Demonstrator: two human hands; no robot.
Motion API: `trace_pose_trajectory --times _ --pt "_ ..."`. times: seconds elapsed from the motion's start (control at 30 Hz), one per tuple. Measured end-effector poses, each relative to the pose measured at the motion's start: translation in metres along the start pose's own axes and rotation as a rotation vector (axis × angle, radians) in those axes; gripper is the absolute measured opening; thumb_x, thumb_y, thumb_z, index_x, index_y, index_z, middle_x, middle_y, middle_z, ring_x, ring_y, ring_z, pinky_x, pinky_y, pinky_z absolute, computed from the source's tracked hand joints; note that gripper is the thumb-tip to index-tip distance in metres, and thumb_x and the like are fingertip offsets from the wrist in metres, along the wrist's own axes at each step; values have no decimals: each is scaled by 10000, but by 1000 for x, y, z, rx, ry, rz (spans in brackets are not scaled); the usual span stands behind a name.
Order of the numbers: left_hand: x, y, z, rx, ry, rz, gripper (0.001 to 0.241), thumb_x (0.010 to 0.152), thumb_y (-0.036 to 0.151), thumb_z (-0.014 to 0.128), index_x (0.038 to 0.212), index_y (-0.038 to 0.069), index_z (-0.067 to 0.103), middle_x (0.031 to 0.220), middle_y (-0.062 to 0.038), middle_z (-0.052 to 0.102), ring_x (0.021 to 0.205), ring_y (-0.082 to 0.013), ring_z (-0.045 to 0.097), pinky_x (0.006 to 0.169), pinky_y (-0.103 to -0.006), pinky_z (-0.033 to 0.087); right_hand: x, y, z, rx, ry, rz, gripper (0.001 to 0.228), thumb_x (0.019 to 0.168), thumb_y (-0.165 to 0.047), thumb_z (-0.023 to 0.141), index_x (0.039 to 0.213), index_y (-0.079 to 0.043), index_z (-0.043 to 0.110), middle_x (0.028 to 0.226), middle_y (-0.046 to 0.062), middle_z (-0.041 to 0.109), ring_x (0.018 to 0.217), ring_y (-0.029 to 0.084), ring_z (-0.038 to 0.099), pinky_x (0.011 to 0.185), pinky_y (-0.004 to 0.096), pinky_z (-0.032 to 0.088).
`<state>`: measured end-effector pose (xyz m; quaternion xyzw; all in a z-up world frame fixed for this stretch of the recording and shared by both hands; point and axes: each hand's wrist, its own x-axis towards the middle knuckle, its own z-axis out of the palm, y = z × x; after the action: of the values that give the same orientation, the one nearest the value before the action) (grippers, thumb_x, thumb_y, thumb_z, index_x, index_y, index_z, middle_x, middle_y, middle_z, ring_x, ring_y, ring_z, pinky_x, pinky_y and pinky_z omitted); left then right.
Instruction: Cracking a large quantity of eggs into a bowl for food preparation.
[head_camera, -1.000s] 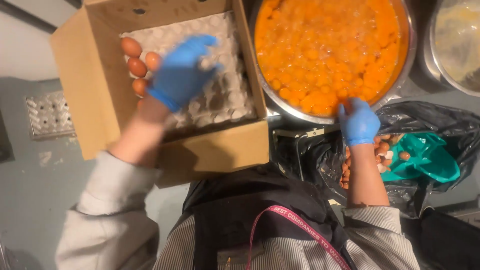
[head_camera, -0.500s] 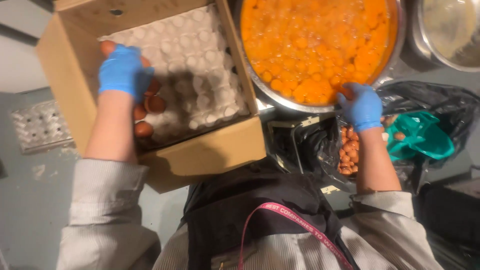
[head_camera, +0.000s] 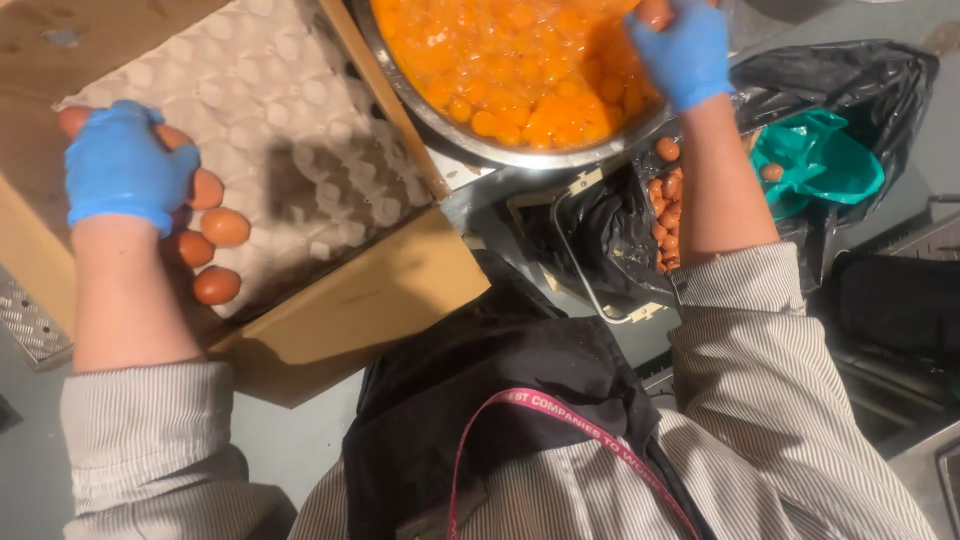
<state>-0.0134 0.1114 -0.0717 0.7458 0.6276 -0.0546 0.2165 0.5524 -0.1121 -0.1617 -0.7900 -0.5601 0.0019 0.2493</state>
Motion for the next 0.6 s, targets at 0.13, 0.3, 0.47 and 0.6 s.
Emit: trace_pose_trajectory --times 0.13,0.3,0.47,0.6 --pt "-18 16 -19 14 117 116 231 913 184 708 1098 46 713 924 -205 727 760 -343 707 690 -467 569 -39 50 -55 403 164 407 206 1015 -205 745 1044 -20 660 828 43 685 728 171 707 643 328 550" --pt "-65 59 -32 -638 -42 -89 229 1050 221 510 1274 176 524 938 -68 651 672 -244 615 482 -445 479 -146 144 -111 275 433 388 206 1045 -132 732 1139 46 684 944 118 686 796 217 677 764 339 543" --pt "-106 104 -40 -720 -112 -246 217 1128 271 499 1337 262 558 935 -45 584 690 -222 639 391 -454 480 -205 171 -119 -494 21 405 906 735 -275 918 1413 188 536 1170 324 645 1040 467 632 892 503 509" --pt "-124 147 -10 -632 75 552 431 991 16 741 1355 46 513 1211 -115 635 939 -220 705 763 -408 605 -163 41 -103 -168 50 333 589 975 -184 857 1450 47 594 1419 236 630 1300 367 621 1097 432 508"
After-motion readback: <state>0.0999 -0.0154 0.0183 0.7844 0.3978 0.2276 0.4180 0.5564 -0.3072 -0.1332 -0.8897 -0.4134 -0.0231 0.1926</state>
